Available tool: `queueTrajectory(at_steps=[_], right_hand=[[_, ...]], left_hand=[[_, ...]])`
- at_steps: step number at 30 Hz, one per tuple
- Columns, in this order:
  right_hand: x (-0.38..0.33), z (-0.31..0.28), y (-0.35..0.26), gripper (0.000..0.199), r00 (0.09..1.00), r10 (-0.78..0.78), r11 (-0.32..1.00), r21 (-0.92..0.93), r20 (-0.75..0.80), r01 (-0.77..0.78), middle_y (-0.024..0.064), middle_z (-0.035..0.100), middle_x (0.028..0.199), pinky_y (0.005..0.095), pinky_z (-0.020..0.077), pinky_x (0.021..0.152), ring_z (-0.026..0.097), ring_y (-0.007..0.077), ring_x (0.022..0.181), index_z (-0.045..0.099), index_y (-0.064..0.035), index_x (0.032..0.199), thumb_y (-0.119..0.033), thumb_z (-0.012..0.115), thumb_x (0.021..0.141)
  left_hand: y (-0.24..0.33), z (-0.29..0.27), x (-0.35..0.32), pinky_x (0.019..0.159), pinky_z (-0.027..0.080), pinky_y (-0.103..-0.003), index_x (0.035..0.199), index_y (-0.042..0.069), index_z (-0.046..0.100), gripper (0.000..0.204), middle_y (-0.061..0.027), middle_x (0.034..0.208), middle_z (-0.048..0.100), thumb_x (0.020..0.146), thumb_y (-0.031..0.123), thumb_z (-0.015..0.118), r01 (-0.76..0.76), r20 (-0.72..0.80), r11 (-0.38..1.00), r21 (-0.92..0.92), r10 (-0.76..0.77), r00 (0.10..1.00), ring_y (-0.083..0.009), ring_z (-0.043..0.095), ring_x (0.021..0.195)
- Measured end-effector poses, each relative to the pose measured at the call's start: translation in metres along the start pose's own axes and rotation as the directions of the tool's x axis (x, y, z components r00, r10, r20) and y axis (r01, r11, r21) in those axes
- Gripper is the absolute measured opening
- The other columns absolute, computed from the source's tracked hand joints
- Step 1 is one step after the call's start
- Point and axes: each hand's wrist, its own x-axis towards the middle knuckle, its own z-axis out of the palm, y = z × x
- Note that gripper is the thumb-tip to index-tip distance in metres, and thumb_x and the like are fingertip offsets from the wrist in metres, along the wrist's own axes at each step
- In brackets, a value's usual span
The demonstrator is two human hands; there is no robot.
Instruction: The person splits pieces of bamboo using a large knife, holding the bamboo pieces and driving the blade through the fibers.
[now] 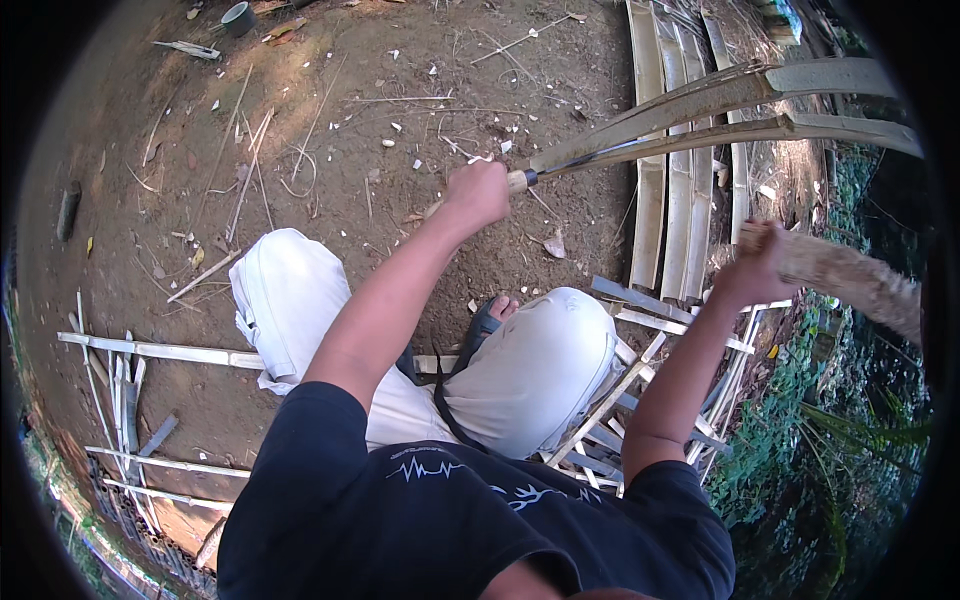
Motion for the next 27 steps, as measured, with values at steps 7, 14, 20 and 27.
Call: queueTrajectory(at_steps=[7, 14, 20, 27], right_hand=[[-0.025, -0.065, 0.104, 0.051, 0.605, 0.680, 0.474, -0.878, 0.414, 0.067, 0.0164, 0.071, 0.086, 0.0390, 0.0547, 0.067, 0.069, 0.0271, 0.072, 0.059, 0.0014, 0.115, -0.013, 0.079, 0.069], [0.034, -0.021, -0.003, 0.034, 0.994, -0.071, 0.980, 0.190, 0.087, 0.053, 0.0172, 0.066, 0.093, 0.0342, 0.0613, 0.066, 0.068, 0.0255, 0.073, 0.053, 0.0029, 0.110, -0.004, 0.072, 0.083], [-0.114, -0.062, 0.194, 0.048, 0.586, 0.668, 0.486, -0.866, 0.458, 0.122, 0.0178, 0.071, 0.088, 0.0381, 0.0560, 0.075, 0.070, 0.0276, 0.080, 0.064, 0.0021, 0.111, -0.012, 0.079, 0.068], [0.042, -0.013, -0.008, 0.041, 0.857, -0.279, 0.817, -0.362, 0.433, 0.449, 0.0141, 0.070, 0.096, 0.0284, 0.0555, 0.060, 0.067, 0.0172, 0.067, 0.057, -0.0004, 0.112, -0.006, 0.079, 0.077]], left_hand=[[-0.025, 0.031, 0.013, 0.081, 0.059, -0.045, 0.097, 0.003, 0.075, 0.025, -0.0200, 0.098, 0.074, 0.075, 0.016, 0.076, 0.045, 0.021, 0.998, 0.045, -0.046, 0.999, -0.0344, 0.073, 0.092], [-0.018, 0.034, 0.004, 0.084, 0.058, -0.046, 0.097, 0.001, 0.075, 0.023, -0.0211, 0.099, 0.073, 0.077, 0.012, 0.071, 0.055, 0.008, 0.998, -0.023, -0.055, 0.998, -0.0358, 0.073, 0.094], [-0.020, 0.052, 0.005, 0.085, 0.059, -0.045, 0.099, 0.001, 0.075, 0.026, -0.0196, 0.101, 0.074, 0.076, 0.015, 0.075, 0.072, 0.060, 0.997, 0.010, -0.073, 0.996, -0.0347, 0.073, 0.095], [-0.048, 0.054, 0.012, 0.089, 0.058, -0.045, 0.103, 0.001, 0.074, 0.028, -0.0214, 0.106, 0.072, 0.078, 0.013, 0.074, 0.205, 0.025, 0.975, -0.089, -0.203, 0.979, -0.0368, 0.071, 0.101]])
